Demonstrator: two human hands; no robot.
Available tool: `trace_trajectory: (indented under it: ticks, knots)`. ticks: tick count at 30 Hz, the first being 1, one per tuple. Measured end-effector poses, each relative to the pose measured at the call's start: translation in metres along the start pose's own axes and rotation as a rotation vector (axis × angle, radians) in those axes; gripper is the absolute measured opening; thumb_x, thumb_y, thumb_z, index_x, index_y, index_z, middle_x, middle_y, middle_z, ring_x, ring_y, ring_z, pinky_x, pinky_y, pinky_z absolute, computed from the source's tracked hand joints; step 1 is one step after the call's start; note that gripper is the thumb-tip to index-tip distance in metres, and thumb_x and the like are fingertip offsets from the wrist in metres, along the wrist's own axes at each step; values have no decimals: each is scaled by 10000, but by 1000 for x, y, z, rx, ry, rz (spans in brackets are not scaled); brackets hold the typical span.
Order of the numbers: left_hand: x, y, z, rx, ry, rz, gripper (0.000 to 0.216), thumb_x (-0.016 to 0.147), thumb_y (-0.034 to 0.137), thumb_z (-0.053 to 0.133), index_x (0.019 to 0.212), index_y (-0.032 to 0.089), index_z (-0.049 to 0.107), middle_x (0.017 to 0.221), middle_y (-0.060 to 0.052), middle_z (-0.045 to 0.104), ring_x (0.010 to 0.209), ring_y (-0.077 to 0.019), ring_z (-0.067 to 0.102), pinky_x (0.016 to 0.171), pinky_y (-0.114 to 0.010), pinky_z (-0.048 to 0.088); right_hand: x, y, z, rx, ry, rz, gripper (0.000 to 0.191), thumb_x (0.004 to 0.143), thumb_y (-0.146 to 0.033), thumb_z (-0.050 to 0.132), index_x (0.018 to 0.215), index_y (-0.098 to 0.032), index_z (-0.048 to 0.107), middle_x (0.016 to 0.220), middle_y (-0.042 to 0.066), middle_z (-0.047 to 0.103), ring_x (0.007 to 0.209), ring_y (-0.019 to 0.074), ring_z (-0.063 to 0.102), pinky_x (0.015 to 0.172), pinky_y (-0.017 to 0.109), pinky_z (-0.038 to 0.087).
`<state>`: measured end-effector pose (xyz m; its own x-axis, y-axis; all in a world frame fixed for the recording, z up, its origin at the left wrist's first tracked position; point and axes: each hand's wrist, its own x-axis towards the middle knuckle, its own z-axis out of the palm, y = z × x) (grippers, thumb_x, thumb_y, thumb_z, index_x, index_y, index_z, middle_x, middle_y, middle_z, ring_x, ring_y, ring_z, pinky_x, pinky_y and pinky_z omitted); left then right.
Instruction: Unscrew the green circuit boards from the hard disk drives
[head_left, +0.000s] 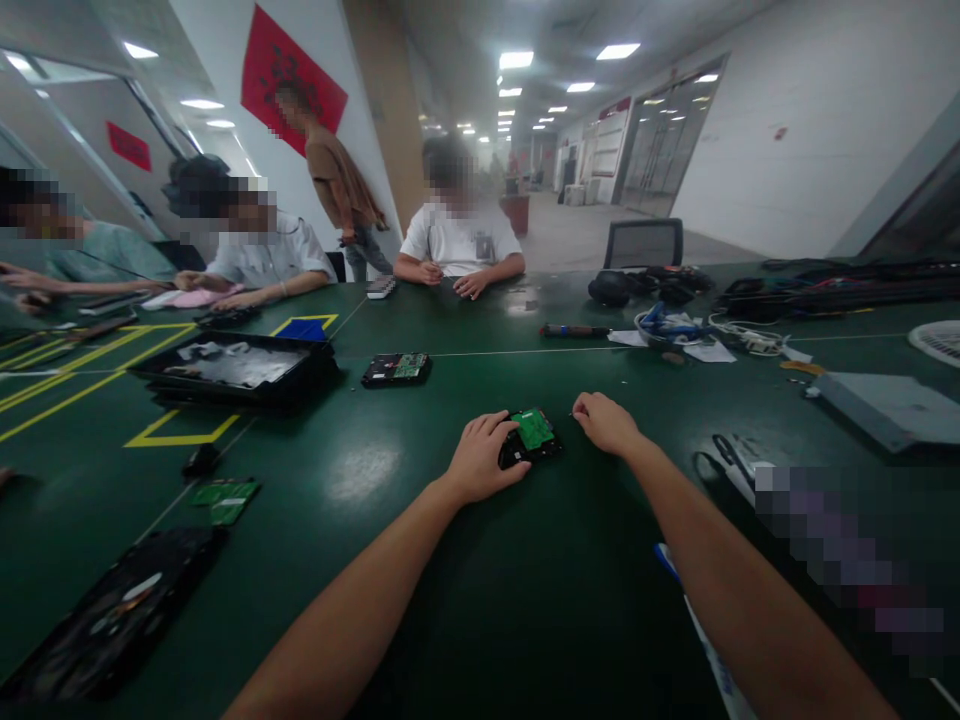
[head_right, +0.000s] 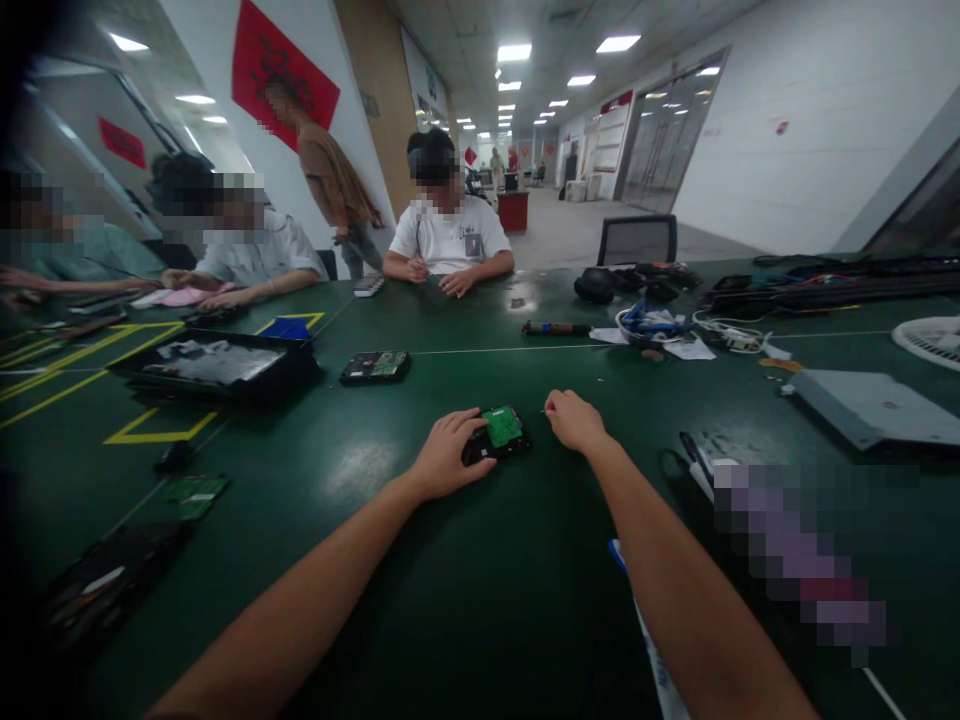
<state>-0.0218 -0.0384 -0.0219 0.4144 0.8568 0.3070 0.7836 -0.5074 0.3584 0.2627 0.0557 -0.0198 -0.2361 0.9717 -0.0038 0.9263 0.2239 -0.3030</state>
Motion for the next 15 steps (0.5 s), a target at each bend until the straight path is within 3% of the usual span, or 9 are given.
trace_trajectory:
  ticks: [15]
  knots:
    - [26,-19,-3,-91,-89,106,905,746,686,774,1498,277,480,1490,-136,525,1386,-358,475,1153,-555,376,3,-3,-13,48,-101,18,194,1030,-270,432,1071,-178,597,1177,135,654,988,228,646,820,319,453]
